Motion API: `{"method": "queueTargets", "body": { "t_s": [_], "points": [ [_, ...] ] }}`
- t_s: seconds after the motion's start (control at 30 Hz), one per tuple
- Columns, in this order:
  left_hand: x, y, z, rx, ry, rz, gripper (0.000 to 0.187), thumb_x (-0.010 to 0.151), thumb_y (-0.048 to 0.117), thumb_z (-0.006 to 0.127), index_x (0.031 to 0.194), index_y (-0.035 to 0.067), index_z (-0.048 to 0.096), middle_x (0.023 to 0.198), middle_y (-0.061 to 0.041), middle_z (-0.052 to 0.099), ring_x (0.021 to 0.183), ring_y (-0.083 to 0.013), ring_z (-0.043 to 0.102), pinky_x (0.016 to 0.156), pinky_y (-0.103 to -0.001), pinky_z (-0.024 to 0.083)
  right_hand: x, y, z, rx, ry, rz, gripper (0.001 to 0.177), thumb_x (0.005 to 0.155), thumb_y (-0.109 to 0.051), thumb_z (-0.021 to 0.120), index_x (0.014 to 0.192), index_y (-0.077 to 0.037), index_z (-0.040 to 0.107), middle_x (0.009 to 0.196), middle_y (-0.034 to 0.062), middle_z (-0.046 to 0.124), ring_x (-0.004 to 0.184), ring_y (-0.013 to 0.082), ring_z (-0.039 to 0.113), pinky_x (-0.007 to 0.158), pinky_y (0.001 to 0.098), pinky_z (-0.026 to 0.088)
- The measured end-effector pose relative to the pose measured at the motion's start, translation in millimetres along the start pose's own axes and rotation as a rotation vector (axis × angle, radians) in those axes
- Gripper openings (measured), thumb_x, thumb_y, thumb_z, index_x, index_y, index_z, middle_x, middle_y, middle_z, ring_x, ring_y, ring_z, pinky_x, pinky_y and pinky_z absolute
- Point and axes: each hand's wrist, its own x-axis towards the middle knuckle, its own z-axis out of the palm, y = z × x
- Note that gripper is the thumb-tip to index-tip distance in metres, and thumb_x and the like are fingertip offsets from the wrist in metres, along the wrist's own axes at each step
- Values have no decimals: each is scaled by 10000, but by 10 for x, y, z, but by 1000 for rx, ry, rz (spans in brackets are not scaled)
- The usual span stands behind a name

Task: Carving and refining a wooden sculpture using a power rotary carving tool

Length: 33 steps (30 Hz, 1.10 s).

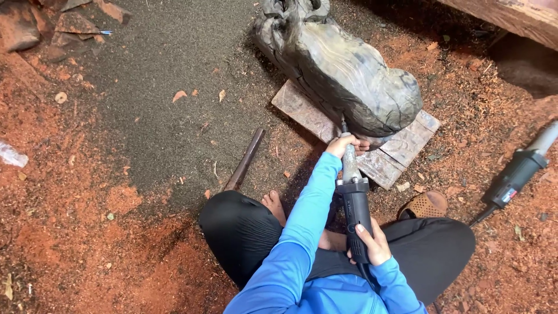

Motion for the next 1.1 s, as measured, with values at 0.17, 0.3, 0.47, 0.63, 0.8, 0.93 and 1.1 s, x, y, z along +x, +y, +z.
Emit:
{"method": "queueTargets", "body": {
  "t_s": [0.17, 0.3, 0.47, 0.63, 0.8, 0.93, 1.1],
  "points": [
    [2, -7, 30, 59, 38, 19, 270, 799, 38, 575, 992, -126, 670, 1041, -266, 738, 956, -344, 738, 809, -339, 617, 25, 33, -30, 15, -19, -17, 518, 957, -213, 538, 1424, -29, 410, 808, 281, 587, 433, 344, 606, 314, 407, 475],
    [-5, -31, 57, 129, 75, 56, 277, 791, 73, 611, 967, -120, 702, 991, -231, 757, 942, -310, 748, 777, -316, 611, 32, 79, -54, 62, -51, -66, 448, 972, -188, 522, 1379, -20, 437, 803, 253, 591, 419, 313, 607, 306, 397, 492],
    [9, -57, 63, 123, 84, 67, 276, 780, 65, 625, 967, -122, 704, 964, -230, 759, 921, -306, 750, 786, -331, 608, 46, 107, -90, 63, -60, -57, 420, 978, -197, 513, 1349, -15, 439, 768, 250, 589, 429, 324, 616, 314, 404, 500],
    [45, -98, 55, 141, 88, 66, 276, 778, 80, 634, 957, -114, 714, 975, -227, 760, 941, -313, 748, 815, -344, 602, 63, 127, -141, 35, -78, -62, 441, 975, -225, 501, 1351, -6, 428, 751, 264, 597, 428, 332, 623, 313, 407, 506],
    [-331, 23, 237, 90, 118, 61, 227, 818, 65, 643, 1002, -65, 668, 909, -158, 758, 788, -216, 728, 713, -310, 580, 14, 96, -378, 34, -199, -69, 579, 929, -208, 573, 1444, -14, 393, 808, 267, 606, 458, 347, 660, 349, 420, 517],
    [-387, 136, 123, -162, -14, 122, 118, 814, 82, 621, 767, -25, 603, 876, -232, 735, 760, -304, 728, 689, -341, 593, 175, -189, -564, -153, -283, -112, 913, 708, 150, 714, 1524, -51, 357, 895, 237, 657, 502, 333, 684, 385, 405, 556],
    [-399, 604, 394, -227, -14, 91, 266, 790, 144, 739, 686, -52, 592, 966, -353, 704, 815, -455, 737, 713, -551, 638, 664, -407, -437, -748, 51, -298, 1093, 435, -39, 995, 1449, -159, 606, 934, 253, 671, 755, 344, 668, 574, 487, 539]
  ]
}}
